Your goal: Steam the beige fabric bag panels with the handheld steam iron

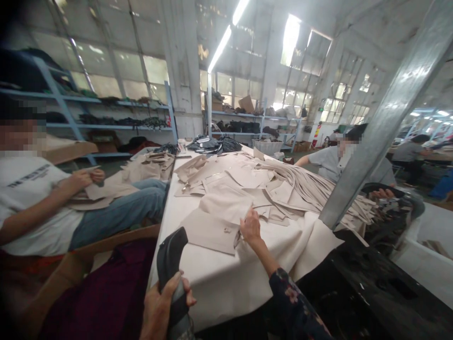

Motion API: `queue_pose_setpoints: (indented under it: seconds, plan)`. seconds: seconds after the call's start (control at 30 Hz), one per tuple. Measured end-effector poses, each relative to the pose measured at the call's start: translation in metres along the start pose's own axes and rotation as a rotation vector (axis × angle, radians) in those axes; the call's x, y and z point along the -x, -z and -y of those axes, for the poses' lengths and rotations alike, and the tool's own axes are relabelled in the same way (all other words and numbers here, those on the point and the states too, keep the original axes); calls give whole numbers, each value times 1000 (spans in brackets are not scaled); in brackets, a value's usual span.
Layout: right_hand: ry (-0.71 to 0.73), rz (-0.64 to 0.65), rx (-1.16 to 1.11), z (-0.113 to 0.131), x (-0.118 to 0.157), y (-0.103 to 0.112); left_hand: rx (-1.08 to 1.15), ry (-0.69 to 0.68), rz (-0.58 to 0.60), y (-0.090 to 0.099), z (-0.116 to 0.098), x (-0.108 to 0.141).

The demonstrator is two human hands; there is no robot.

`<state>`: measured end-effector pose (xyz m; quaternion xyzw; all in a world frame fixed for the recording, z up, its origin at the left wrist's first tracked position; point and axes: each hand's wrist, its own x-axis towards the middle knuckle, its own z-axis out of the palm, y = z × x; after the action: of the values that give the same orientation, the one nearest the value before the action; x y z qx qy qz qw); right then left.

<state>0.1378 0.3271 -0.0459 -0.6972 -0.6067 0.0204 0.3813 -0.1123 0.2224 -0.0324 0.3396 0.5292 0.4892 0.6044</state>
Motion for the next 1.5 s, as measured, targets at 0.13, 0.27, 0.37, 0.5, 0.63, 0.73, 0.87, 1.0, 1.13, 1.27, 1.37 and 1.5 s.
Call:
queue_pose_setpoints:
  seconds: [0.13, 0.27, 0.37, 0.5, 0.63, 0.73, 0.87, 1.0, 1.13, 1.27, 1.37, 1.5]
  plan:
    - [241, 203, 86, 17, 29, -10, -28, 30, -30, 1, 3, -5]
    - [345, 307, 164, 35, 11, -29, -30, 42, -58, -2, 3, -7]
    - [286, 320, 213, 41, -18, -56, -37, 40, -73, -3, 3, -10]
    - [174, 319, 232, 44, -36, -92, -59, 39, -82, 1, 3, -16]
    - [143, 267, 206, 45, -27, -102, -76, 10, -57, -2, 3, -27]
    - [176, 256, 176, 41, -22, -98, -66, 7, -9, -12, 5, -40]
    - [236, 254, 126, 34, -25, -95, -69, -19, 40, -30, 7, -59]
    - [291, 248, 62, 31, -25, -95, -102, -42, 72, -43, 6, -80]
    - [308, 238, 30, 33, -21, -91, -85, -62, 46, -51, 2, -98]
    - [314, 241, 23, 33, -20, -90, -59, -120, -56, -52, -6, -108]
    - [299, 232, 23, 30, -21, -93, -39, -157, -158, -42, -13, -106]
    - [275, 185, 13, 30, -22, -92, -98, -151, -286, -19, -21, -86]
